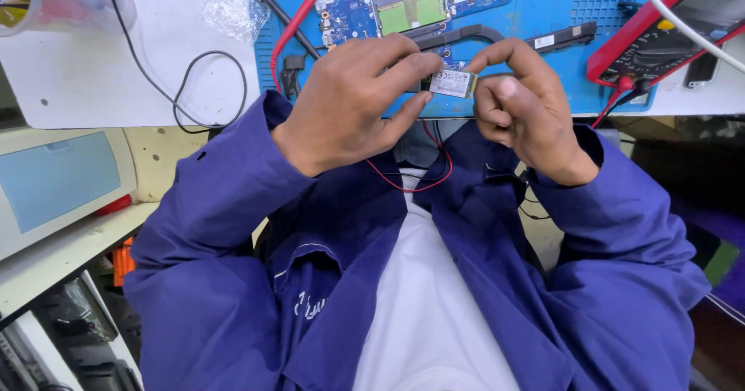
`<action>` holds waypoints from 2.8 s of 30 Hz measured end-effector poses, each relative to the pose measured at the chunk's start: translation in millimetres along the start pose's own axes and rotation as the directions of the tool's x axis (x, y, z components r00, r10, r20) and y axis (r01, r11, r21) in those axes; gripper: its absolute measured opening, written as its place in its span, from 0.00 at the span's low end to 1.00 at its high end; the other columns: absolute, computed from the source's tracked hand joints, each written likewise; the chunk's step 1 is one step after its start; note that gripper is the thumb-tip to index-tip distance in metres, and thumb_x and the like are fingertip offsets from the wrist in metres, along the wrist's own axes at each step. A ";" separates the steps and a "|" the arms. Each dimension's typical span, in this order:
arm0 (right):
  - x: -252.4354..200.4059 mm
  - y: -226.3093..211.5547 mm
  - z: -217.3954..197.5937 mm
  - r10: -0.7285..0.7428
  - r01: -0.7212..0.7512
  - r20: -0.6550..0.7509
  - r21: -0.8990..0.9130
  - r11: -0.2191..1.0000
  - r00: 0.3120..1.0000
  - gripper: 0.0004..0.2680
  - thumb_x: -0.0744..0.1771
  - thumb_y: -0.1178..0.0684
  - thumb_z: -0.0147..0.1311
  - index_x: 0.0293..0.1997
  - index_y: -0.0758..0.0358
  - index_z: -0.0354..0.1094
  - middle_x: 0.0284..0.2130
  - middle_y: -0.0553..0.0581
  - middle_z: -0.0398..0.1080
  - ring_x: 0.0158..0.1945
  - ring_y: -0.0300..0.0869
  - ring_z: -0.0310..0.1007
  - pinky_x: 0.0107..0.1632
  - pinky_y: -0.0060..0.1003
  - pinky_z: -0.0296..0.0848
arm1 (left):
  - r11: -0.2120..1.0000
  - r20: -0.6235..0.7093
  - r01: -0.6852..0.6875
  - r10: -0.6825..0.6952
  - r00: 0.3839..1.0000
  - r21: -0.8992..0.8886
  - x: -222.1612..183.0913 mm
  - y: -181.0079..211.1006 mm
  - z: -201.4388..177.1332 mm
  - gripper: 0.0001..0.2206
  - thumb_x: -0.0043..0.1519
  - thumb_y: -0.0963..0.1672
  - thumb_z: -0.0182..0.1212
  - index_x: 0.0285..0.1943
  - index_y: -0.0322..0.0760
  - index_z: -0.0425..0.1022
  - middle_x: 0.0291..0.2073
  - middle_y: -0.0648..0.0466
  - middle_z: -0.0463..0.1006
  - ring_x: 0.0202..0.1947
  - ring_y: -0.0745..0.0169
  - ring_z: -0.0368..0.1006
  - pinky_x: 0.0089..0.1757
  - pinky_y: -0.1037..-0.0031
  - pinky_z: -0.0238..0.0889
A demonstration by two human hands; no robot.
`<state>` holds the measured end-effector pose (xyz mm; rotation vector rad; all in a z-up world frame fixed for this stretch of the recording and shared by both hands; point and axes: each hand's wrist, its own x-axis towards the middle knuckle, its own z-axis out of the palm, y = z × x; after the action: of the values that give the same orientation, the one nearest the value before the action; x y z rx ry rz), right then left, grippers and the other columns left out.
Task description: Inspecting and testing a laptop motherboard using a multimeter and small tools to diagnose issues.
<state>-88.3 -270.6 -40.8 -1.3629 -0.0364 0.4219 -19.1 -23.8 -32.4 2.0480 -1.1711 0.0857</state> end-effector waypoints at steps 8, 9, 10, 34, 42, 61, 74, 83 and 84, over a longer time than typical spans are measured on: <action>7.7 9.7 -3.2 0.060 -0.070 -0.046 -0.259 0.963 0.997 0.07 0.74 0.53 0.46 0.42 0.63 0.55 0.18 0.53 0.51 0.17 0.36 0.46 0.24 0.31 0.49 | 1.000 -0.017 0.015 -0.015 1.000 0.003 -8.2 -9.5 18.0 0.11 0.69 0.40 0.63 0.60 0.35 0.73 0.46 0.48 0.76 0.37 0.48 0.74 0.36 0.61 0.64; 7.9 9.9 -4.5 0.064 -0.073 -0.045 -0.251 0.965 0.997 0.07 0.74 0.52 0.46 0.42 0.62 0.55 0.18 0.54 0.52 0.17 0.36 0.46 0.24 0.31 0.50 | 0.998 -0.034 0.034 -0.036 0.999 -0.051 -9.4 -10.4 18.1 0.12 0.69 0.41 0.63 0.60 0.34 0.73 0.46 0.46 0.76 0.41 0.48 0.76 0.40 0.61 0.67; 8.1 10.4 -5.9 0.068 -0.077 -0.043 -0.243 0.967 0.997 0.07 0.74 0.51 0.46 0.42 0.62 0.55 0.18 0.54 0.53 0.18 0.36 0.47 0.24 0.30 0.50 | 0.993 -0.050 0.052 -0.057 0.997 -0.106 -10.9 -11.4 18.4 0.13 0.70 0.41 0.64 0.61 0.32 0.72 0.45 0.44 0.77 0.45 0.47 0.77 0.43 0.61 0.70; 12.5 13.9 -12.5 0.150 -0.150 -0.016 -0.225 0.963 0.989 0.08 0.73 0.53 0.45 0.37 0.65 0.57 0.17 0.52 0.56 0.18 0.35 0.52 0.25 0.29 0.53 | 0.982 -0.176 -0.077 0.047 0.983 -0.172 -7.0 -18.3 18.8 0.07 0.73 0.36 0.61 0.58 0.27 0.71 0.46 0.44 0.78 0.38 0.47 0.77 0.41 0.60 0.75; 12.8 12.7 -9.6 0.140 -0.146 -0.040 -0.302 0.942 0.989 0.08 0.73 0.53 0.46 0.38 0.64 0.58 0.17 0.52 0.58 0.18 0.34 0.53 0.25 0.29 0.54 | 0.987 -0.192 -0.108 0.084 0.978 -0.117 -7.9 -18.8 20.0 0.06 0.73 0.37 0.61 0.57 0.27 0.72 0.45 0.43 0.78 0.38 0.47 0.78 0.41 0.61 0.77; 12.2 12.2 -12.9 0.085 -0.051 0.047 -0.494 0.868 0.995 0.08 0.73 0.48 0.48 0.42 0.62 0.64 0.25 0.51 0.62 0.24 0.37 0.56 0.31 0.34 0.57 | 0.891 -0.123 0.128 -0.200 0.972 -0.435 -14.3 -8.5 23.3 0.09 0.71 0.38 0.66 0.56 0.31 0.73 0.45 0.48 0.81 0.43 0.47 0.80 0.47 0.61 0.74; 8.1 20.7 -14.2 -0.052 0.048 0.009 -0.568 0.822 0.999 0.10 0.70 0.51 0.57 0.51 0.69 0.68 0.42 0.59 0.72 0.30 0.39 0.67 0.33 0.31 0.63 | 0.587 0.115 0.444 -0.512 0.851 -0.676 -4.2 -1.8 9.0 0.15 0.66 0.39 0.69 0.58 0.40 0.69 0.43 0.52 0.83 0.47 0.64 0.84 0.51 0.78 0.81; 12.1 20.1 -8.8 -0.463 0.446 0.192 -0.714 0.539 0.865 0.09 0.69 0.62 0.67 0.51 0.72 0.71 0.36 0.66 0.75 0.34 0.52 0.78 0.35 0.40 0.72 | 0.532 0.133 0.438 -0.516 0.846 -0.725 -2.8 -3.2 12.6 0.11 0.65 0.38 0.69 0.52 0.34 0.72 0.43 0.51 0.80 0.46 0.62 0.82 0.51 0.77 0.80; 12.4 20.4 -9.3 -0.470 0.449 0.188 -0.714 0.538 0.863 0.09 0.69 0.62 0.67 0.52 0.72 0.71 0.35 0.67 0.75 0.34 0.52 0.77 0.36 0.41 0.72 | 0.529 0.138 0.446 -0.522 0.842 -0.722 -3.3 -3.3 13.4 0.10 0.66 0.38 0.66 0.53 0.34 0.73 0.44 0.51 0.80 0.46 0.61 0.82 0.51 0.77 0.80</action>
<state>-79.8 -272.5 -65.0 -2.0928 -0.6059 -0.1062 -22.5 -29.1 -45.1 1.5121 -0.3888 -0.4957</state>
